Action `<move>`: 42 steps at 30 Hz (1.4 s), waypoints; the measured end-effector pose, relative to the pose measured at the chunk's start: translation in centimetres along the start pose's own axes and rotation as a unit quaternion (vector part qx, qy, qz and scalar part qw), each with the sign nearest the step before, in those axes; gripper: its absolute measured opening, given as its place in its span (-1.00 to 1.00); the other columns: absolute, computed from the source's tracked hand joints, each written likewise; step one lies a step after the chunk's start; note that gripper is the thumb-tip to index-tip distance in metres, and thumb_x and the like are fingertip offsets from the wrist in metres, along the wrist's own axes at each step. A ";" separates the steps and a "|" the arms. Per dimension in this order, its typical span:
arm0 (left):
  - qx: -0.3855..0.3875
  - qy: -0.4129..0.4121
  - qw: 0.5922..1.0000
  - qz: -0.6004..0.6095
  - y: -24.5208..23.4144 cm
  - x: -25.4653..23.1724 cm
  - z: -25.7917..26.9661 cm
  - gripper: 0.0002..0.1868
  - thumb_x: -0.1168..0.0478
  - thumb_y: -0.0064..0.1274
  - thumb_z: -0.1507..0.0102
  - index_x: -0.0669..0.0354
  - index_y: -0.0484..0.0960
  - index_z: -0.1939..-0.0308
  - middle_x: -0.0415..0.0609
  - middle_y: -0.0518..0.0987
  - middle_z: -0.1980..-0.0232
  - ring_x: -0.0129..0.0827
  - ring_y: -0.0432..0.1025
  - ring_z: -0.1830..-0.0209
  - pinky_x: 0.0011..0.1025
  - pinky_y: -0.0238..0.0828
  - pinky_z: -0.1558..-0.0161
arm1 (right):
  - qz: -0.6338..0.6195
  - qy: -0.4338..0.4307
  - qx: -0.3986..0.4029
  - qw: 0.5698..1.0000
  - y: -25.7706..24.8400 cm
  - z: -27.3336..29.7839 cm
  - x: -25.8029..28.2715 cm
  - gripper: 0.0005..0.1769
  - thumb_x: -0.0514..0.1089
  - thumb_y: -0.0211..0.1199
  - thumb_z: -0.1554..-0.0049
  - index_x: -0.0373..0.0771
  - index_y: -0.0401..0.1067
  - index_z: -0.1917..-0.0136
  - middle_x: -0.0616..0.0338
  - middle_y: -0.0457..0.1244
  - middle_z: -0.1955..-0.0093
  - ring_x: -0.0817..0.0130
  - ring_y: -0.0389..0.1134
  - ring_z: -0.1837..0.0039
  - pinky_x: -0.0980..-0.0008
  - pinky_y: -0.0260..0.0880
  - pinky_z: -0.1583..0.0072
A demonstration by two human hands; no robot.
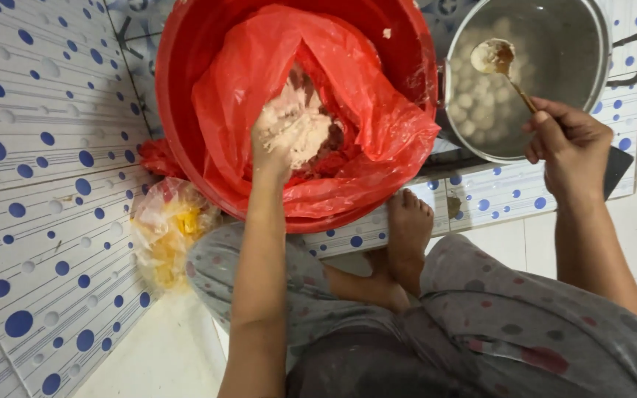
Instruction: Forming meatballs by squeezing meat dough through the hand and scooping them into a pot of water using a spoon.
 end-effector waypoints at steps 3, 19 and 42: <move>-0.023 -0.012 0.999 -0.043 0.3 -1.1 0.2 -0.82 0.43 0.25 -0.12 0.13 0.72 0.23 -0.14 0.68 0.11 -0.35 0.61 0.16 -0.50 0.58 0.17 | 0.016 0.015 0.002 1.000 0.0 1.0 0.9 -0.82 -0.24 0.20 -0.48 -0.27 0.50 -0.31 0.10 0.31 0.10 0.60 0.07 0.38 0.59 0.13 0.27; 0.108 -0.064 0.992 0.010 3.9 -2.8 1.7 -0.76 0.09 0.09 -0.36 0.20 0.70 0.16 -0.12 0.63 0.30 -0.48 0.49 0.46 -0.56 0.57 0.41 | 0.018 0.028 0.014 0.999 2.1 1.6 1.7 -0.79 -0.25 0.18 -0.49 -0.25 0.49 -0.35 0.12 0.32 0.10 0.59 0.02 0.40 0.60 0.06 0.28; 0.147 0.138 0.979 -0.012 5.3 -6.1 2.9 -0.62 0.71 0.22 -0.07 0.28 0.57 0.16 0.07 0.64 0.17 -0.25 0.59 0.14 -0.36 0.68 -0.02 | 0.023 0.047 -0.002 0.999 2.1 1.7 1.2 -0.81 -0.26 0.17 -0.49 -0.21 0.51 -0.32 0.14 0.32 0.13 0.62 0.00 0.42 0.63 0.05 0.29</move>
Point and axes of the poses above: each hand's wrist, its own z-axis away from the middle knuckle, its own y-axis out of the palm, x = y × z, the point moved 8 cm from there along -z, towards the middle knuckle
